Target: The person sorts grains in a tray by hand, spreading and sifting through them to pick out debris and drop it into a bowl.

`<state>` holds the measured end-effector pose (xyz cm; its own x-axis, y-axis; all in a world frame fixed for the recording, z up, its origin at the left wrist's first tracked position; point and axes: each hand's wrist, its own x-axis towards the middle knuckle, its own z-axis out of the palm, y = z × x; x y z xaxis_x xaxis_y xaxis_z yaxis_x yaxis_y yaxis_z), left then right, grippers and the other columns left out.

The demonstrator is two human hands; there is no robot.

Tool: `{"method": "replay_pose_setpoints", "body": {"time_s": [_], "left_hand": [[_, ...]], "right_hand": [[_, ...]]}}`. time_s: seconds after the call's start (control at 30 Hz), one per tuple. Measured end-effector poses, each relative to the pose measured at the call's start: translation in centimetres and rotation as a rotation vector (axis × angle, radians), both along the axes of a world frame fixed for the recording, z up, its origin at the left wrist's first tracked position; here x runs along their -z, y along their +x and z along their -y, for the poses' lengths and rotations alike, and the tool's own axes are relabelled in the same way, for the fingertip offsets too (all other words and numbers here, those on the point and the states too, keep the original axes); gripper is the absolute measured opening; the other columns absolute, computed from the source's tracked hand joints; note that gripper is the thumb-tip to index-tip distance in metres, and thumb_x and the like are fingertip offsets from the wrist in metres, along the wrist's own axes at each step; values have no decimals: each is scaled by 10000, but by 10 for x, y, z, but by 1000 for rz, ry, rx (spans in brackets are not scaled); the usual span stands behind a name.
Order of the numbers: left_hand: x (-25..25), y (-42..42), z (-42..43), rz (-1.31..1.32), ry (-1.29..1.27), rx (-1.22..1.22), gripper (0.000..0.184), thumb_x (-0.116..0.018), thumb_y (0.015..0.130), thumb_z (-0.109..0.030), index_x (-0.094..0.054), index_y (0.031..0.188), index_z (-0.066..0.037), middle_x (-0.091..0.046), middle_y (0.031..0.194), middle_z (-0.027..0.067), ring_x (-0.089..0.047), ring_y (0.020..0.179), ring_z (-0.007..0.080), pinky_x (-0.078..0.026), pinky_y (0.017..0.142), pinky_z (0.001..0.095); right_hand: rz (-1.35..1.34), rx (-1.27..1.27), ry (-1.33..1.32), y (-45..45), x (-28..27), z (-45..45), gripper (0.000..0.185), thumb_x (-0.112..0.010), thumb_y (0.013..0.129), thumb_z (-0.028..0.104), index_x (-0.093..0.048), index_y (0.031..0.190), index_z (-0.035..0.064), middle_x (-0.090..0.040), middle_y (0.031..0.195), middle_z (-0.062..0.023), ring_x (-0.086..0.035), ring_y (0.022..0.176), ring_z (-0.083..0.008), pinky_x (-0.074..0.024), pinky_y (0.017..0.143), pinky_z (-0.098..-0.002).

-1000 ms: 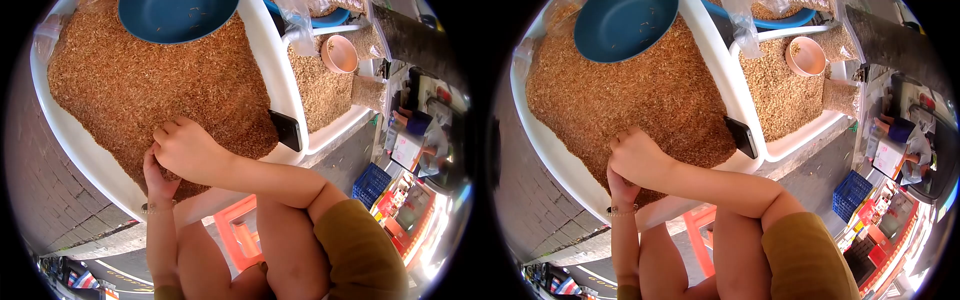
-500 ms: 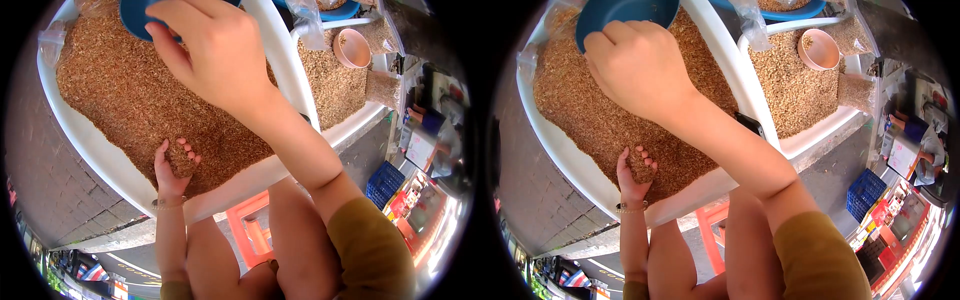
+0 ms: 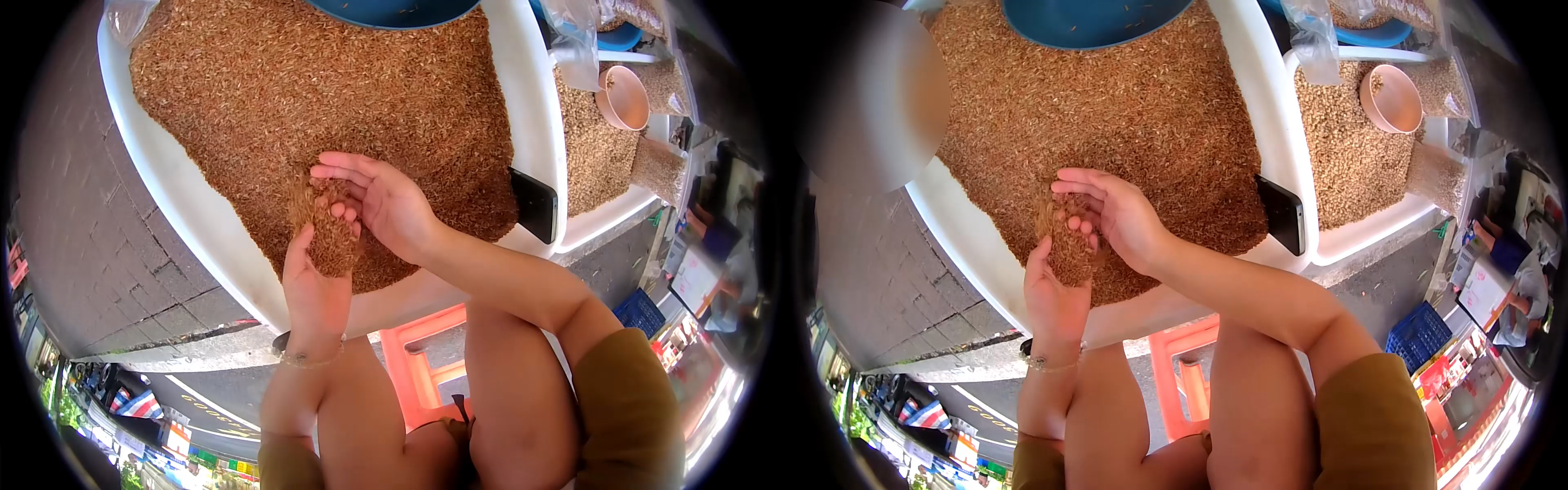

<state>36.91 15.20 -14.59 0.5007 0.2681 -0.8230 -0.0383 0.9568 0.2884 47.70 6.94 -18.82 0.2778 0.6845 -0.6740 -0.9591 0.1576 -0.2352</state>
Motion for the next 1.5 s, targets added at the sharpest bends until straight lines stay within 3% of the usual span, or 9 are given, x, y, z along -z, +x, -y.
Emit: {"method": "replay_pose_setpoints", "body": {"time_s": [0.27,0.67,0.83,0.93,1.03,1.23,1.33,1.43,1.5], "left_hand": [[-15,5,4,26,90,84,403,-410,961,-116,-430,1338,27,-480,1363,137,-471,1261,247,-376,1079,383],[-11,27,-26,186,-197,55,394,-383,964,-133,-425,1303,62,-545,1265,193,-524,1204,309,-430,1044,405],[-27,47,-93,413,52,-156,438,-272,1003,-157,-332,1336,122,-473,1311,289,-439,1276,385,-385,1096,455],[-25,50,-106,189,31,-232,379,-328,985,-146,-406,1266,97,-540,1221,259,-525,1198,332,-465,1022,412],[1,28,-82,188,-8,-94,379,-349,987,-149,-397,1290,74,-511,1262,249,-506,1218,330,-445,1039,406],[-2,-4,-56,88,-65,-183,416,-340,981,-136,-351,1337,79,-454,1341,226,-422,1294,330,-385,1097,412],[-12,9,-71,201,49,-277,436,-374,980,-146,-342,1351,81,-484,1319,214,-458,1264,312,-355,1114,410],[-22,39,-76,377,63,-281,462,-376,983,-147,-313,1373,92,-460,1341,225,-419,1298,313,-325,1133,413],[-20,55,-71,466,13,-259,467,-340,989,-123,-282,1394,100,-409,1388,244,-364,1341,323,-333,1127,419]], "right_hand": [[-187,117,94,-7,10,1,433,-375,981,297,-525,1248,-9,-582,1223,-147,-531,1168,-266,-405,1010,-412],[-27,73,-235,25,-12,0,419,-350,975,241,-519,1231,-43,-564,1241,-170,-535,1179,-278,-419,1030,-392],[9,245,82,59,-51,-50,390,-327,979,195,-523,1181,-74,-539,1244,-235,-533,1179,-317,-429,1055,-413],[-8,331,-25,61,-49,-63,372,-325,975,166,-509,1184,-81,-527,1246,-265,-537,1173,-327,-426,1062,-423],[18,277,-111,44,-31,-46,359,-342,964,133,-473,1225,-75,-530,1240,-248,-520,1192,-319,-427,1060,-411],[6,330,-321,32,-22,0,365,-343,953,92,-418,1268,-76,-525,1247,-218,-530,1174,-304,-434,1050,-391],[88,383,-274,46,-28,-20,379,-326,952,71,-377,1292,-86,-519,1233,-215,-537,1163,-302,-439,1046,-392],[81,366,57,49,-56,-58,424,-387,937,125,-396,1287,-115,-492,1286,-237,-511,1195,-322,-404,1076,-385],[79,328,-49,41,-56,-63,459,-410,928,141,-393,1303,-121,-480,1309,-235,-486,1226,-323,-383,1089,-377]]}}
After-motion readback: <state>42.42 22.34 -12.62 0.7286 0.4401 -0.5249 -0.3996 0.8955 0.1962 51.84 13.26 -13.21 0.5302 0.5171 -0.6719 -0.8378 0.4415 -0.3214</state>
